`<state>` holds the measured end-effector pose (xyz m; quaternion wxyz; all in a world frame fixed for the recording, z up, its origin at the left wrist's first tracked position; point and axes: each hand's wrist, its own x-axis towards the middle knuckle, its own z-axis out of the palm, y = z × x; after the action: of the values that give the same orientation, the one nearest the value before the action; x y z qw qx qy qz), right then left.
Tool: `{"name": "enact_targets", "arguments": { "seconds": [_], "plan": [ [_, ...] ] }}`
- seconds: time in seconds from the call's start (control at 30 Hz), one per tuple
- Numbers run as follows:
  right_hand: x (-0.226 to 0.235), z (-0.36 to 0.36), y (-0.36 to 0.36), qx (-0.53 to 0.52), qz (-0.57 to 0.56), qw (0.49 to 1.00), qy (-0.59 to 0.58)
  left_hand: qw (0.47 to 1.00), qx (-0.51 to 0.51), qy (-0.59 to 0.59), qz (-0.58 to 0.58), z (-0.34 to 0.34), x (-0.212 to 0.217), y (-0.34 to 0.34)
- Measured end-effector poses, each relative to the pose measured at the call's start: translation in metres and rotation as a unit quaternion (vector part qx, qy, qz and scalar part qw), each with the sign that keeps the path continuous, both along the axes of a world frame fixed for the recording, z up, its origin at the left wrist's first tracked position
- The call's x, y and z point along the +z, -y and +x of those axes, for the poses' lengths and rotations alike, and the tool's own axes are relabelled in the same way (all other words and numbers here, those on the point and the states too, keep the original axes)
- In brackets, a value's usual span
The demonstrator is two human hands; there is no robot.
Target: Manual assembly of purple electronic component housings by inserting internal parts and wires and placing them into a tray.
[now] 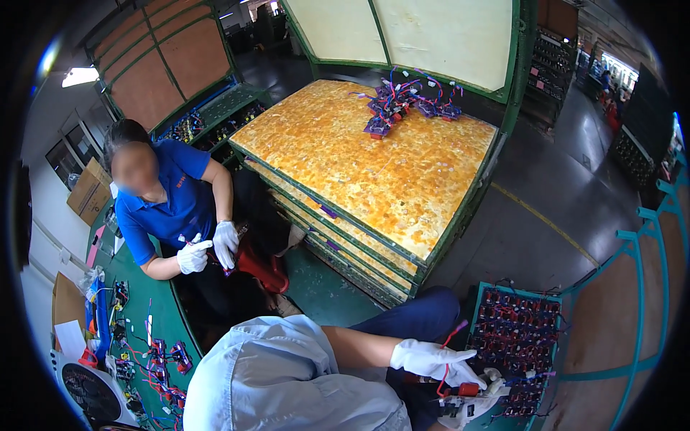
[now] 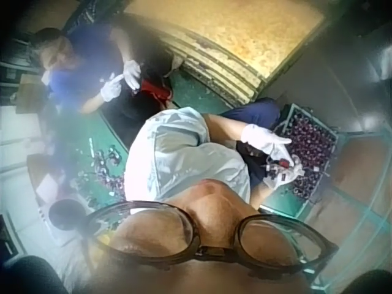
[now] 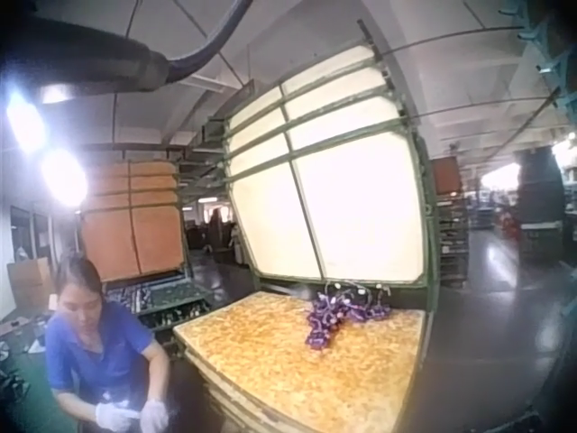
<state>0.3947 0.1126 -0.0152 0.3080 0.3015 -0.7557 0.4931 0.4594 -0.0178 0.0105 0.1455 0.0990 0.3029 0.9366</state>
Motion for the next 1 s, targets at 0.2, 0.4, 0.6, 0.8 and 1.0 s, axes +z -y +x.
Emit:
{"name": "enact_targets", "arguments": {
  "seconds": [0.2, 0.4, 0.6, 0.8, 1.0],
  "plan": [
    [0.003, 0.004, 0.002, 0.121, -0.014, 0.968, 0.217, 0.974, 0.172, 0.139, -0.044, 0.003, -0.015, -0.014],
    [0.008, 0.007, 0.002, -0.036, -0.069, 0.986, 0.151, 0.987, 0.144, 0.073, -0.019, 0.015, -0.014, -0.008],
    [0.012, 0.018, -0.008, 0.140, -0.149, 0.909, 0.362, 0.990, -0.041, 0.041, -0.128, 0.000, -0.004, 0.013],
    [0.011, 0.015, -0.004, 0.123, 0.099, 0.982, 0.109, 0.973, 0.007, 0.143, -0.179, -0.002, -0.041, -0.020],
    [0.024, -0.020, -0.003, 0.296, 0.153, 0.943, 0.009, 0.944, -0.117, 0.020, -0.307, -0.008, -0.054, -0.010]
  ]
}}
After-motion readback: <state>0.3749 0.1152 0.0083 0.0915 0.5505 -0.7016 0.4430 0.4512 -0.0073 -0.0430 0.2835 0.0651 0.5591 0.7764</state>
